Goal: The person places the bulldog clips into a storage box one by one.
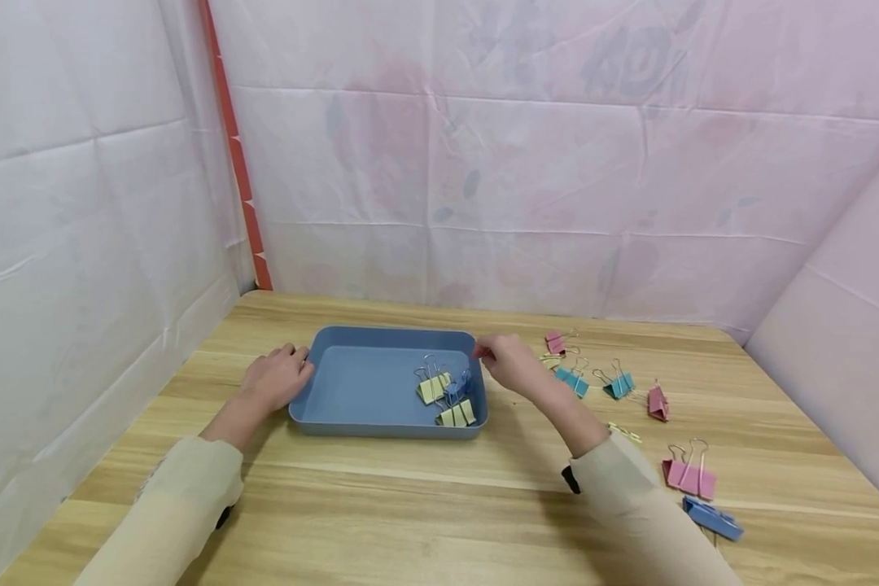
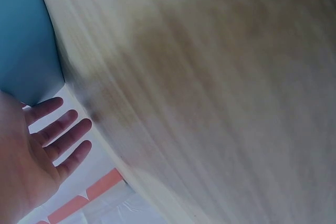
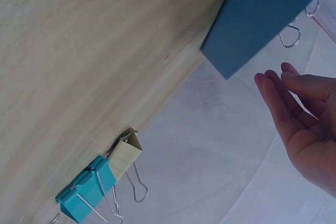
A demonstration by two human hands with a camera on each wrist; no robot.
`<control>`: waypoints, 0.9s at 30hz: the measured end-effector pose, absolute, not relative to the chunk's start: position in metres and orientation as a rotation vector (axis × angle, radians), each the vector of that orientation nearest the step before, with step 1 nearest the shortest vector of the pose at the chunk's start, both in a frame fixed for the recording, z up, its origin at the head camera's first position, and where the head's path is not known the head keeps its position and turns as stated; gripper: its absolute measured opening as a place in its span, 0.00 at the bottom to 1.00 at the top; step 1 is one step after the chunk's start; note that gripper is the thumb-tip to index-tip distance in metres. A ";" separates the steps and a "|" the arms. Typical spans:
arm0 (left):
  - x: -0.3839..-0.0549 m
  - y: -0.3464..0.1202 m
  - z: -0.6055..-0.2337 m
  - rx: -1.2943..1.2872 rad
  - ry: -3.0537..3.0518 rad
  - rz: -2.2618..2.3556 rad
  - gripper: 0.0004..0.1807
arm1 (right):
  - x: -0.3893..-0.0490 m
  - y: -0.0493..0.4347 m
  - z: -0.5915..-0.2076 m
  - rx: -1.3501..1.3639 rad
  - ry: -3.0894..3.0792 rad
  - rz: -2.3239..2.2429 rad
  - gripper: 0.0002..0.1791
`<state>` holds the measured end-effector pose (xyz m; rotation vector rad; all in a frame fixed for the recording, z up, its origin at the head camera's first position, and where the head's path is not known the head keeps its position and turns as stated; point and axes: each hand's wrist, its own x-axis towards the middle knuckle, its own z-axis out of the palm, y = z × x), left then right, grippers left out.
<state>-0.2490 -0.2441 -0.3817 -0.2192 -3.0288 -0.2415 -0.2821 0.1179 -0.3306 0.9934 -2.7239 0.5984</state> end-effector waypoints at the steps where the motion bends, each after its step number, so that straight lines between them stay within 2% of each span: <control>1: -0.249 -0.244 -0.381 -0.220 -3.030 -0.244 0.26 | -0.281 0.119 -0.328 0.963 -2.727 0.614 0.09; 9: -0.248 -0.244 -0.380 -0.215 -3.040 -0.240 0.26 | -0.273 0.133 -0.310 0.681 -2.721 0.670 0.06; 14: -0.248 -0.244 -0.379 -0.219 -3.050 -0.254 0.27 | -0.269 0.146 -0.301 0.466 -2.746 0.863 0.06; 27: -0.248 -0.244 -0.379 -0.214 -3.054 -0.256 0.27 | -0.270 0.171 -0.296 0.272 -2.677 1.066 0.09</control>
